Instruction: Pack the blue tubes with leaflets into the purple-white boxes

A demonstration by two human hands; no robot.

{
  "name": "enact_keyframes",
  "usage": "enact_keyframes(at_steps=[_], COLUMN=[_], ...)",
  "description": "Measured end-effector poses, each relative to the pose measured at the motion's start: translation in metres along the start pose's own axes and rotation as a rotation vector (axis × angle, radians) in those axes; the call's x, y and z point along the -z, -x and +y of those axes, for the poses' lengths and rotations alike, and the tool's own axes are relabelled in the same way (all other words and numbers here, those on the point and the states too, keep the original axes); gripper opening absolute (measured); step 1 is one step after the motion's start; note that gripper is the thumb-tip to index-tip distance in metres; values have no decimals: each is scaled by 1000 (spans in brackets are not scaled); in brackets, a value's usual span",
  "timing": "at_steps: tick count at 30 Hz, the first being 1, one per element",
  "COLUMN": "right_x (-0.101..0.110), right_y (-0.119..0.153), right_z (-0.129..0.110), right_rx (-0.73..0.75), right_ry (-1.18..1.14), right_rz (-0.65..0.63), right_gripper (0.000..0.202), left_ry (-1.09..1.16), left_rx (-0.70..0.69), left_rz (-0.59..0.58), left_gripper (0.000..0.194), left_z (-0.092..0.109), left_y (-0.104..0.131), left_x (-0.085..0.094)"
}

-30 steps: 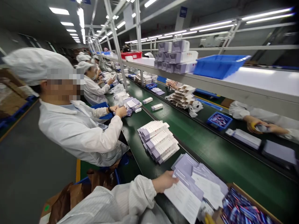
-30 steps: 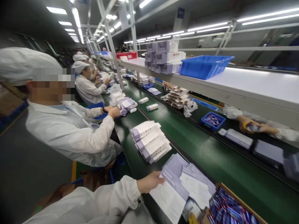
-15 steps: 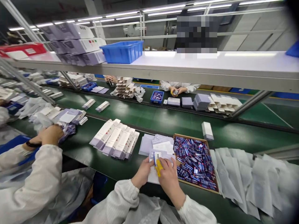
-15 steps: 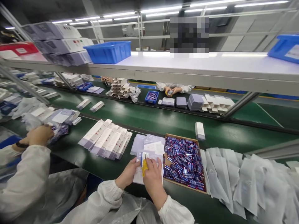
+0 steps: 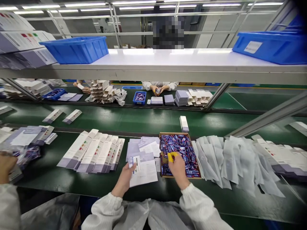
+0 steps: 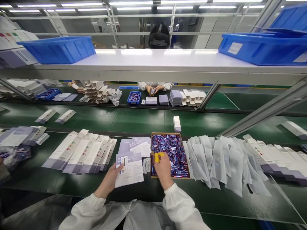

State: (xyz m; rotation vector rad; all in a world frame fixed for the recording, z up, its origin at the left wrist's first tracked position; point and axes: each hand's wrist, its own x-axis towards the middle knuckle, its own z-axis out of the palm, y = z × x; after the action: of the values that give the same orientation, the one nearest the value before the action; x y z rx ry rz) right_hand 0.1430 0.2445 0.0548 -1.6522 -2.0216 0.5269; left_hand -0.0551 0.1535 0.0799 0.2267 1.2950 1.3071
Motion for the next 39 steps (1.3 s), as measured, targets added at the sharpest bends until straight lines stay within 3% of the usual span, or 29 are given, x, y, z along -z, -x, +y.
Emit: enact_keyframes(at_steps=[4,9,14,17,19,21,24,27,30,33,36,39], right_x=[-11,-28,-18,-10,-9,-11,-16,-20,-21,-12,17,56], right_y=[-26,-33,-22,-5,5,11,14,17,21,9,-15,-36], right_z=[46,60,26,-11,-31,-42,-44,-43,-48,-41,4,77], right_rx=[-75,-131,-161,-53,57,177,345,405,300,217,-30,-420], right_ry=[69,-51,-347,-736,-826,-716,-537,-399,-279,-273,-174,25], right_rz=[-1,-6,-32,-260,-372,-321,-107,58,137,119,212,347], right_gripper=[24,19,34,34,25,20,23,30,21,14,21,32], left_ry=[-61,-91,-122,-117,-113,-130,-143,-133,-181,-202,-180,-167], left_rx=[48,0,-9,-9,-27,-69,-103,-69,-66,-32,71,156], left_rz=[-100,-124,-129,-156,-198,-238,-294,-333,-345,-327,-286,-255], left_gripper=[44,41,43,45,47,46,43,40,40,43,39,38], left_z=[13,13,5,1,-1,0,3,3,-2,-6,-6,-1], left_y=[6,7,4,1,-2,-5,-6,-5,-3,-6,-14,-19], left_x=[0,-7,-13,-22,-27,-31,-34,-37,-42,-44,-40,-34])
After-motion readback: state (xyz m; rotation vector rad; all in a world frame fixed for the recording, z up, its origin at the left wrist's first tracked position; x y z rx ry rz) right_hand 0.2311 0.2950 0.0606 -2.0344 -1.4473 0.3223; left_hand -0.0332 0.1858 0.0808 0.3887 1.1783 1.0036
